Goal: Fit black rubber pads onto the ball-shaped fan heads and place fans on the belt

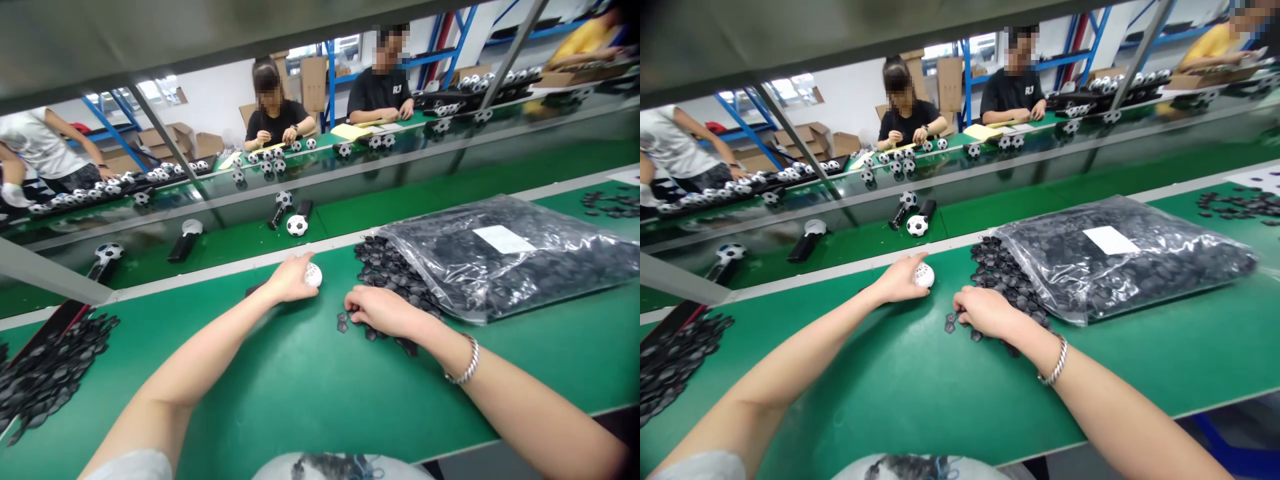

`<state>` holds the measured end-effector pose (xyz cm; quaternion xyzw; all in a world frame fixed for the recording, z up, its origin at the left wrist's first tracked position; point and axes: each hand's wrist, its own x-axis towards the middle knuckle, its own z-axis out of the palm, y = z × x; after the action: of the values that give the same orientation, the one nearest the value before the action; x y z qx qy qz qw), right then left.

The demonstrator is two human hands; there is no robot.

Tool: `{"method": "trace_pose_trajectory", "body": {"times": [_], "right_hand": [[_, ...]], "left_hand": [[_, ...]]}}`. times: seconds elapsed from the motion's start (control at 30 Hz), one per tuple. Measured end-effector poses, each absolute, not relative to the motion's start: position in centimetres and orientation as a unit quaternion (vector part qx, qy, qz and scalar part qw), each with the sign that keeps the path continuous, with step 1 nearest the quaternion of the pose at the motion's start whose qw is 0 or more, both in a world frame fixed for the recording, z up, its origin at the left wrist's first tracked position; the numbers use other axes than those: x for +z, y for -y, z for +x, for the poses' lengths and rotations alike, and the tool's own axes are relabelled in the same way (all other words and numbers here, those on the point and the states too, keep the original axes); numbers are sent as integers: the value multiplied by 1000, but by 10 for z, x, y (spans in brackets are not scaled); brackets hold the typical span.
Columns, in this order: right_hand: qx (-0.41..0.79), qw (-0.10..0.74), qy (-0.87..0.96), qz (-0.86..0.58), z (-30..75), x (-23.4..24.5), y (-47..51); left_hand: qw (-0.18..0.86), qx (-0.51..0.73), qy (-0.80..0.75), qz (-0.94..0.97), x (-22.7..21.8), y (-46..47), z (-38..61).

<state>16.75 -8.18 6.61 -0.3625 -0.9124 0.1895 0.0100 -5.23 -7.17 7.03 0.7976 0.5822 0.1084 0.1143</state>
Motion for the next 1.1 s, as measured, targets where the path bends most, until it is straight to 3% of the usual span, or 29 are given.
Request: {"method": "trace_pose_trajectory", "body": {"times": [0.4,0.63,0.9,1.1], "right_hand": [[226,-11,912,-341,168,68,81],[226,94,913,-327,165,68,83],[189,54,909,-367,147,57,98],[254,117,907,-315,151,57,96]], "left_hand": [[149,88,-588,790,76,134,-68],[175,89,-617,762,75,154,-57],[166,93,-621,760,74,155,-55],[158,94,-624,760,72,155,-55]]}}
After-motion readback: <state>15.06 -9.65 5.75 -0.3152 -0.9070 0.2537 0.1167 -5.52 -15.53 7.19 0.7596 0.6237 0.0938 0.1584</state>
